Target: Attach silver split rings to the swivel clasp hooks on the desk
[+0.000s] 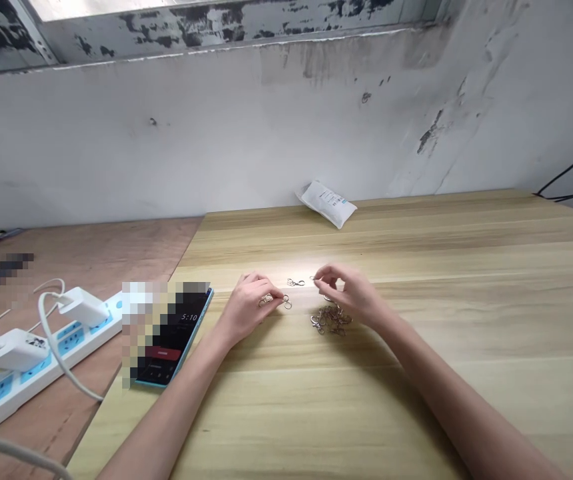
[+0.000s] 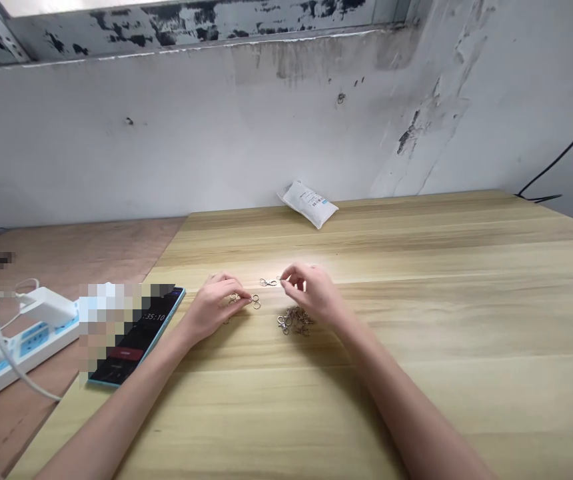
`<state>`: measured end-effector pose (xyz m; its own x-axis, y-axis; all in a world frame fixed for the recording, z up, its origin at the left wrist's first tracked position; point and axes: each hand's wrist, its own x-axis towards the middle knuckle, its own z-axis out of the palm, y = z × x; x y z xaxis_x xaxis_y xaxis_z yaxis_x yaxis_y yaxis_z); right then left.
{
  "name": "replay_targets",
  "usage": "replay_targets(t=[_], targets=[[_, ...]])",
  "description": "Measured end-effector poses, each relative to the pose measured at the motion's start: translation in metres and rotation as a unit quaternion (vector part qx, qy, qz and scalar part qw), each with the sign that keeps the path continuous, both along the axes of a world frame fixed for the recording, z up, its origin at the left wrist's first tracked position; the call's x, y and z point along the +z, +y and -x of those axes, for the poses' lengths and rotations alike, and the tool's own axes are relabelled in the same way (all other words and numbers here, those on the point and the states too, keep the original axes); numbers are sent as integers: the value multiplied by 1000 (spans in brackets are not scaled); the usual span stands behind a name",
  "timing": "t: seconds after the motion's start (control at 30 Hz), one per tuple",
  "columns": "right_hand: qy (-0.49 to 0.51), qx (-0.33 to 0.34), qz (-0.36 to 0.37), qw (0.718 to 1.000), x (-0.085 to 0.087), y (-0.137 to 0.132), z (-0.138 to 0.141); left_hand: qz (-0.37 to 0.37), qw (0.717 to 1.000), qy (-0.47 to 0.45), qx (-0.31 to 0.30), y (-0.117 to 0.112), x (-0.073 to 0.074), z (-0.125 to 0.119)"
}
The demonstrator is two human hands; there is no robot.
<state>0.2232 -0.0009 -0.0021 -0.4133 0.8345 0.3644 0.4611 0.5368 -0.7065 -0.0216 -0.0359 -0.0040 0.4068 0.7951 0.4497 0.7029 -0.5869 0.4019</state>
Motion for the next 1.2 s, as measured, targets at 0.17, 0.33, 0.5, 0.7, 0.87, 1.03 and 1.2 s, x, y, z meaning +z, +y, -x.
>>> replay_targets(t=[0.17, 0.33, 0.5, 0.7, 0.87, 1.03, 1.2], targets=[[61, 55, -9, 997, -11, -14, 27, 3, 1000, -6, 18, -1, 5, -1], [72, 81, 2, 994, -15, -16, 31, -4, 1000, 13, 11, -1, 2, -1], [69, 70, -14, 995, -16, -16, 33, -19, 1000, -7, -6, -1, -1, -3], [62, 50, -15, 997, -18, -14, 33, -8, 998, -41, -37, -2, 0, -7], [33, 24, -18, 999, -17, -16, 32, 26, 995, -92, -17, -4, 4, -7], [7, 30, -93, 995, -15, -22, 40, 73, 984, -164, 5, -7, 7, -9], [11, 36, -140, 989, -20, -23, 47, 85, 977, -198, 12, -9, 5, -14]])
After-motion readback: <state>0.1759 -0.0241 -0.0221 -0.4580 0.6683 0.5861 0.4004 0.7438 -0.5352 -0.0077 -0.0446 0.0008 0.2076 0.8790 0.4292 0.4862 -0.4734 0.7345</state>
